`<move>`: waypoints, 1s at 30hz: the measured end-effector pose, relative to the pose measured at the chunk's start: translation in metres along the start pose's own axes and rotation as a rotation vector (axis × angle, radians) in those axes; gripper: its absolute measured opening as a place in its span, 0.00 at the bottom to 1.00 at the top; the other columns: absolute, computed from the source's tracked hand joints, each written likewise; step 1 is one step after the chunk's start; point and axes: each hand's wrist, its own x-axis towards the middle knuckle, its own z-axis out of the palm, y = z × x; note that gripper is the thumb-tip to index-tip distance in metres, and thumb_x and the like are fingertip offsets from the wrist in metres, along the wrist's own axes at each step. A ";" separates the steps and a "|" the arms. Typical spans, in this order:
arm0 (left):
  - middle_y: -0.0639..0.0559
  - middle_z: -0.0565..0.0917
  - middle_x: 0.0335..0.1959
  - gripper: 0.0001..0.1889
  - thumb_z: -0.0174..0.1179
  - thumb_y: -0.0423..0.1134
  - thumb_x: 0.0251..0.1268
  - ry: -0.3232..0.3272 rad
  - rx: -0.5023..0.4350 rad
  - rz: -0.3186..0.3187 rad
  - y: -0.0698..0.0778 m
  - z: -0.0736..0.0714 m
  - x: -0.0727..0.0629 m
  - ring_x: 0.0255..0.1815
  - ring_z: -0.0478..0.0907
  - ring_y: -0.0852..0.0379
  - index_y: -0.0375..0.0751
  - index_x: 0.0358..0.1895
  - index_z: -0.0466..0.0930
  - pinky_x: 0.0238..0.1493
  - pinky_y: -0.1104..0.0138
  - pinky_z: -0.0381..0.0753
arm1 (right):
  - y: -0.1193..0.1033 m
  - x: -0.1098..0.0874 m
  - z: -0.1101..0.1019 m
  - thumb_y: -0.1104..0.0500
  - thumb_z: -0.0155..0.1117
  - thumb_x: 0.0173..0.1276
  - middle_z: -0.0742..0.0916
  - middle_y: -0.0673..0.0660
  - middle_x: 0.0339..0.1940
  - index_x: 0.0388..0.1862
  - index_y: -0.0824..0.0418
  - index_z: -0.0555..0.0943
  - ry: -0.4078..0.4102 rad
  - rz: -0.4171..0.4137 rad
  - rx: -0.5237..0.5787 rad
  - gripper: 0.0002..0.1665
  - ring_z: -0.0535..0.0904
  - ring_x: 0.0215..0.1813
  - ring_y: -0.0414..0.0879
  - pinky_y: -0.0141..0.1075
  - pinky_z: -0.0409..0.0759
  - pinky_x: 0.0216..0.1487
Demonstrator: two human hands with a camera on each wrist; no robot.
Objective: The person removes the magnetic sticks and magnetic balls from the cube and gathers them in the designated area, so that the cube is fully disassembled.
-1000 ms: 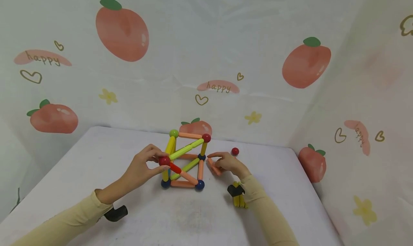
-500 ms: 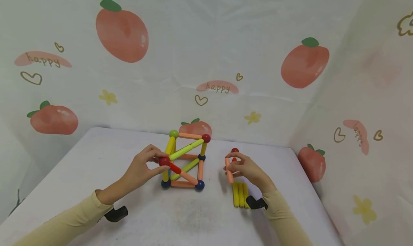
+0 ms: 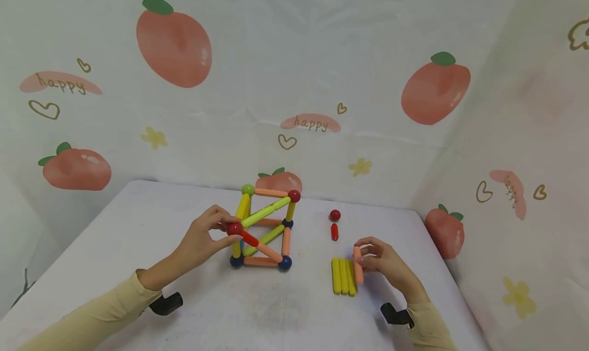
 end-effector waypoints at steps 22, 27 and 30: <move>0.53 0.78 0.41 0.20 0.76 0.38 0.50 -0.004 0.009 -0.017 0.000 0.000 -0.001 0.40 0.79 0.61 0.43 0.48 0.84 0.43 0.62 0.87 | 0.026 0.001 0.007 0.57 0.64 0.70 0.85 0.54 0.46 0.59 0.70 0.70 0.016 0.034 -0.057 0.26 0.80 0.41 0.39 0.33 0.82 0.42; 0.53 0.78 0.40 0.20 0.76 0.38 0.50 -0.005 0.013 -0.014 0.001 0.000 -0.001 0.39 0.79 0.61 0.43 0.48 0.84 0.43 0.73 0.84 | 0.028 0.001 0.007 0.56 0.63 0.71 0.85 0.55 0.47 0.60 0.69 0.70 0.012 0.033 -0.041 0.26 0.80 0.40 0.38 0.32 0.83 0.42; 0.53 0.78 0.40 0.20 0.76 0.37 0.50 -0.005 0.015 -0.012 0.001 0.000 -0.001 0.40 0.79 0.61 0.42 0.48 0.84 0.43 0.72 0.85 | 0.029 0.002 0.008 0.55 0.63 0.71 0.85 0.57 0.48 0.61 0.69 0.70 0.014 0.027 -0.038 0.26 0.81 0.41 0.38 0.32 0.83 0.43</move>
